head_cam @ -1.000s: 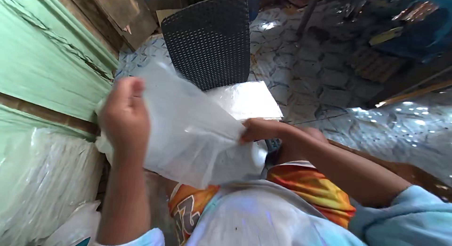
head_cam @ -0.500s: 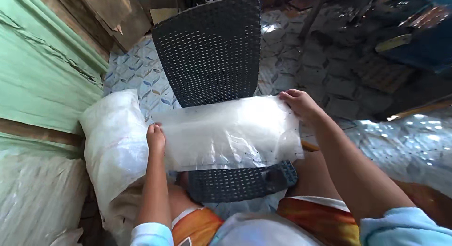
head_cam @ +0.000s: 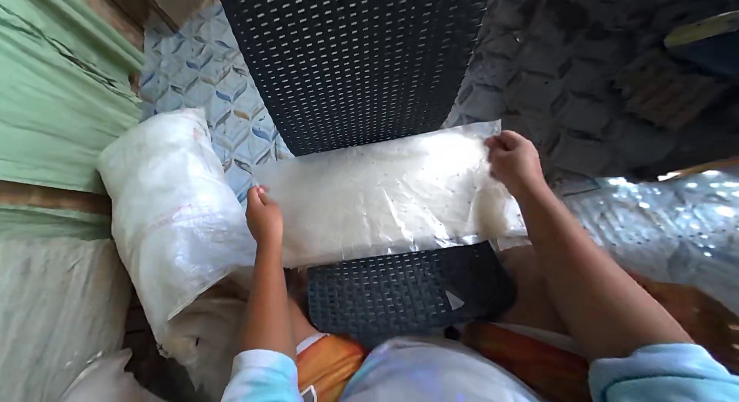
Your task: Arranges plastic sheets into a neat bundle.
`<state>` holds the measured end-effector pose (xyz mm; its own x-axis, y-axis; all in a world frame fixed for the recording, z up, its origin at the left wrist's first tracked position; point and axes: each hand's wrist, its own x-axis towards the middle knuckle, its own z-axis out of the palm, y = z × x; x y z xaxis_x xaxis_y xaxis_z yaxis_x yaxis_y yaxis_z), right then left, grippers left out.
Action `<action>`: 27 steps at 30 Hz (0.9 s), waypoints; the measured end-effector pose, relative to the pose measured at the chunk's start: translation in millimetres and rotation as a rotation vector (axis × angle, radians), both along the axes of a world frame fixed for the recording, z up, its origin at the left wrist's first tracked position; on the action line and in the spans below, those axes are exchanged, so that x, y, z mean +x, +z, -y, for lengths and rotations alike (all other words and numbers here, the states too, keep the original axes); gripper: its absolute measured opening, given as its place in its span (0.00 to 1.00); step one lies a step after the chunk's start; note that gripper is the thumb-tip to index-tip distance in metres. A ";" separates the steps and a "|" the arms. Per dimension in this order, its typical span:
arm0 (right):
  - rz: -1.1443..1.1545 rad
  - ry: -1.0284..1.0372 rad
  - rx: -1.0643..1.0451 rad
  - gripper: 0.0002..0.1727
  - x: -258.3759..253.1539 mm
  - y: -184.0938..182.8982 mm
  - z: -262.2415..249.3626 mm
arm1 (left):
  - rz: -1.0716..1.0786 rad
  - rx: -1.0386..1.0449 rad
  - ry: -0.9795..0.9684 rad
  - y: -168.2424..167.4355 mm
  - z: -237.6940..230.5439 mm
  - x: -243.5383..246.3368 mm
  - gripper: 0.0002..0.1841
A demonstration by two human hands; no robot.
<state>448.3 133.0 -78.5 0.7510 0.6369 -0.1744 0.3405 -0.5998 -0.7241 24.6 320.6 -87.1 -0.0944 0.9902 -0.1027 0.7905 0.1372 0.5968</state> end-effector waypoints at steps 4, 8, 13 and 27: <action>0.231 -0.008 -0.216 0.23 -11.3 -21.1 -9.1 | -0.102 -0.032 -0.007 -22.2 -3.8 7.1 0.23; 0.123 -0.015 -0.269 0.31 -10.3 -61.3 -14.3 | -0.089 -0.137 -0.011 -62.7 -8.5 5.8 0.26; -0.072 -0.058 -0.052 0.35 19.4 -51.4 -8.5 | 0.072 -0.114 -0.021 -35.2 -19.1 -10.9 0.30; 0.159 -0.040 -0.224 0.31 -2.4 -75.6 -46.8 | 0.016 -0.065 -0.038 -73.7 -40.0 30.1 0.21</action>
<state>445.9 179.8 -154.1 0.8040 0.5650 -0.1851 0.4122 -0.7541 -0.5113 54.7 360.6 -160.8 -0.0550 0.9842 -0.1681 0.7866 0.1464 0.5999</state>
